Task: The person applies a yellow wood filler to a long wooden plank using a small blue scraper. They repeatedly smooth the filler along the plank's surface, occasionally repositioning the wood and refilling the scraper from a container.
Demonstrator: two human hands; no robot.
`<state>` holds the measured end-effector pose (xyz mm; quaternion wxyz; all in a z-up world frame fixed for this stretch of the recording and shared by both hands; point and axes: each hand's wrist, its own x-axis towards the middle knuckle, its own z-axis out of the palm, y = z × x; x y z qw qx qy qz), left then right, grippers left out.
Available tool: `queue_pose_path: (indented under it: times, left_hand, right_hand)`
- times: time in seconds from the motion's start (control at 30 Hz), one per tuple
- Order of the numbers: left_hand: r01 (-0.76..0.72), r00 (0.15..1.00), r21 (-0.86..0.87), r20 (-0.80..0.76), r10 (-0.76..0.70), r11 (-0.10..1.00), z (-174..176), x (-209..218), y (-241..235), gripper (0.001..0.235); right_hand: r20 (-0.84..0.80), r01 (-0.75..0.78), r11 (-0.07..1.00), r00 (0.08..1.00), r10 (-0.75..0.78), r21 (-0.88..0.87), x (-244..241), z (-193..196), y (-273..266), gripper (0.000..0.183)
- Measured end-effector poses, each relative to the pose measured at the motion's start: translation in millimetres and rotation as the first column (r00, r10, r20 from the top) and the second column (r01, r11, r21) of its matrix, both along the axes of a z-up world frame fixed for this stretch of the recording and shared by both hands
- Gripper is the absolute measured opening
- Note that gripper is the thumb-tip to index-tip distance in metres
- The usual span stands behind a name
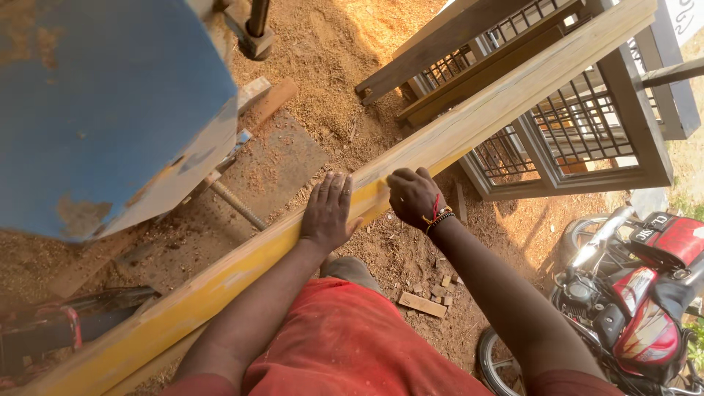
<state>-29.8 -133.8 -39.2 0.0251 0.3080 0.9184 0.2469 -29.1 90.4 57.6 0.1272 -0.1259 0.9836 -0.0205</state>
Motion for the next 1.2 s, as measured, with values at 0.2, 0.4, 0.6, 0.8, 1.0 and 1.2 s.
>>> queue_pose_path:
  times: [0.2,0.4,0.6,0.8,1.0,1.2]
  left_hand:
    - [0.007,1.000,-0.054,0.008,-0.006,0.998,2.2,2.2,2.0,0.098]
    - [0.010,1.000,-0.038,0.016,-0.009,0.999,5.7,-3.5,9.4,0.096]
    - [0.010,1.000,-0.035,-0.002,-0.010,0.999,6.6,1.8,-5.8,0.096]
    - [0.008,1.000,-0.024,-0.028,-0.009,1.000,9.6,-1.6,5.1,0.096]
    - [-0.005,1.000,-0.049,-0.030,0.003,0.999,10.3,-5.1,3.3,0.093]
    - [-0.004,1.000,-0.052,-0.031,0.002,0.999,12.6,-6.9,15.8,0.093]
  right_hand:
    - [-0.006,-0.022,0.999,1.000,0.022,-0.032,0.4,1.2,27.3,0.022]
    - [-0.083,-0.096,0.994,0.992,0.092,-0.053,-10.0,1.0,58.1,0.022]
    - [-0.168,-0.133,0.991,0.977,0.130,-0.011,-13.5,-14.1,73.1,0.024]
    - [-0.234,-0.116,0.993,0.966,0.112,-0.002,-17.0,-10.0,97.8,0.030]
    - [-0.151,-0.041,0.997,0.988,0.031,-0.059,-32.0,-10.6,126.6,0.031]
    - [-0.147,0.003,0.999,0.989,-0.011,-0.055,-31.2,-4.6,145.1,0.037]
